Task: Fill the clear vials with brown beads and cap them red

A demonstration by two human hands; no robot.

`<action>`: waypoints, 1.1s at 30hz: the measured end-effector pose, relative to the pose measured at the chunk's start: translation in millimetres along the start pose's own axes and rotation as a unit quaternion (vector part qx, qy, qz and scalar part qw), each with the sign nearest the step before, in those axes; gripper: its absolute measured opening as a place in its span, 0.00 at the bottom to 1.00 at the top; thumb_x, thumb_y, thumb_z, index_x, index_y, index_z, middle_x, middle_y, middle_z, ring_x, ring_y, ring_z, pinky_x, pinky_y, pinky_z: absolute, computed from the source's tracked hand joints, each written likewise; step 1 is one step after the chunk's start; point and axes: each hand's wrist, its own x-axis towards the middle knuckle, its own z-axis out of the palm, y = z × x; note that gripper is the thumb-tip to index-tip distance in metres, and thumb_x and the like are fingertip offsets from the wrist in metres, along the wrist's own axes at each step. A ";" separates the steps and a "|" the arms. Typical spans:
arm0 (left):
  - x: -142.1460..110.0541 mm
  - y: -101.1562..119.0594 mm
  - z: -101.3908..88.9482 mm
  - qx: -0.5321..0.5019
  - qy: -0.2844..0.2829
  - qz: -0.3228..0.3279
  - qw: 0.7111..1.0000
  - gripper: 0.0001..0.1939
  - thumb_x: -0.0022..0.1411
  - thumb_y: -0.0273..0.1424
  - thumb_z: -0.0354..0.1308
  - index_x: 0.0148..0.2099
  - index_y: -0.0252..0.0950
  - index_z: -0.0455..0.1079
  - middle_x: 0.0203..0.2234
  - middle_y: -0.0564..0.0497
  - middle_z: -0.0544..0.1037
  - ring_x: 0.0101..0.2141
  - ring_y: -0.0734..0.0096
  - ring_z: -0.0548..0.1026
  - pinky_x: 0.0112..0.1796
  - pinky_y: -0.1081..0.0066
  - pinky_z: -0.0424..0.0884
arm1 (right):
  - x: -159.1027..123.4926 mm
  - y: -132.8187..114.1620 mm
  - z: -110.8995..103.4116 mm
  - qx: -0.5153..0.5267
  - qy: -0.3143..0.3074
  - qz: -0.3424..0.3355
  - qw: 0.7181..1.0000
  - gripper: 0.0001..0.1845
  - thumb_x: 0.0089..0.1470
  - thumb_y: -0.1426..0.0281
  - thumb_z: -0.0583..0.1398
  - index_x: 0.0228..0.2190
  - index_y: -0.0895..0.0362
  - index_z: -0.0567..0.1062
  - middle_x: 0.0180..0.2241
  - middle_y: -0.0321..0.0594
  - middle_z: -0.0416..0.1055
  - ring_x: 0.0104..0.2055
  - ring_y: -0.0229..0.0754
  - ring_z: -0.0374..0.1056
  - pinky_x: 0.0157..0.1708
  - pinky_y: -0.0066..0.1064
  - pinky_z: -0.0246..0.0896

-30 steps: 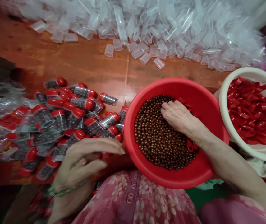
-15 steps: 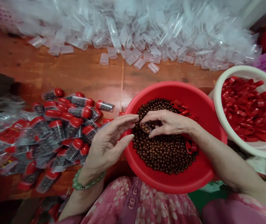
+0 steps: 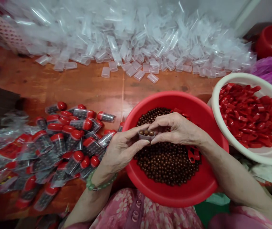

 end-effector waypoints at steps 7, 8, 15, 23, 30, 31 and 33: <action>3.4 3.8 -0.9 0.028 -0.036 0.006 0.999 0.15 0.67 0.33 0.60 0.52 0.31 0.76 0.39 0.48 0.83 0.37 0.68 0.78 0.40 0.71 0.71 | -3.4 -5.5 1.8 -0.074 0.058 -0.125 0.988 0.15 0.60 0.65 0.65 0.48 0.55 0.78 0.39 0.40 0.76 0.39 0.36 0.71 0.39 0.29 0.67; 4.0 4.0 -1.4 0.035 -0.043 0.007 0.998 0.15 0.67 0.33 0.60 0.51 0.31 0.76 0.38 0.49 0.83 0.36 0.69 0.77 0.39 0.71 0.70 | -3.4 -6.2 1.9 -0.087 0.048 -0.136 0.986 0.12 0.61 0.66 0.64 0.47 0.55 0.79 0.39 0.41 0.76 0.40 0.36 0.71 0.40 0.29 0.67; 6.1 3.1 -1.5 -0.001 -0.059 -0.018 0.998 0.14 0.67 0.36 0.59 0.48 0.31 0.75 0.34 0.50 0.80 0.34 0.72 0.73 0.37 0.72 0.67 | -2.8 -6.1 0.4 -0.092 0.027 -0.099 0.990 0.10 0.60 0.63 0.65 0.36 0.58 0.75 0.31 0.36 0.71 0.33 0.34 0.67 0.35 0.27 0.62; 7.0 2.7 -1.2 0.017 -0.067 0.000 0.998 0.12 0.67 0.33 0.59 0.49 0.32 0.76 0.35 0.51 0.80 0.35 0.73 0.74 0.39 0.73 0.68 | -0.4 -7.4 4.0 -0.072 0.000 -0.085 0.994 0.11 0.58 0.68 0.67 0.32 0.59 0.70 0.27 0.30 0.65 0.28 0.30 0.59 0.28 0.22 0.55; 8.8 2.1 -1.3 0.006 -0.065 0.003 0.998 0.09 0.67 0.32 0.60 0.47 0.33 0.75 0.37 0.50 0.82 0.37 0.70 0.77 0.41 0.72 0.70 | -2.5 -6.3 5.3 -0.062 -0.006 -0.061 0.996 0.12 0.57 0.66 0.68 0.36 0.57 0.70 0.27 0.29 0.63 0.27 0.30 0.59 0.28 0.23 0.57; 8.6 2.3 -1.4 -0.009 -0.057 0.004 0.998 0.09 0.67 0.32 0.60 0.47 0.34 0.75 0.38 0.50 0.82 0.39 0.69 0.77 0.43 0.71 0.71 | -3.3 -5.6 5.3 -0.059 0.005 -0.058 0.997 0.15 0.56 0.65 0.69 0.40 0.57 0.71 0.29 0.30 0.65 0.28 0.30 0.61 0.29 0.23 0.59; 6.9 4.2 -1.2 -0.028 -0.035 0.015 0.999 0.09 0.67 0.31 0.60 0.48 0.34 0.74 0.40 0.50 0.81 0.41 0.69 0.78 0.45 0.71 0.72 | -5.2 -4.4 4.3 -0.052 0.023 -0.058 0.997 0.26 0.54 0.63 0.70 0.51 0.56 0.70 0.34 0.33 0.69 0.31 0.32 0.65 0.32 0.25 0.64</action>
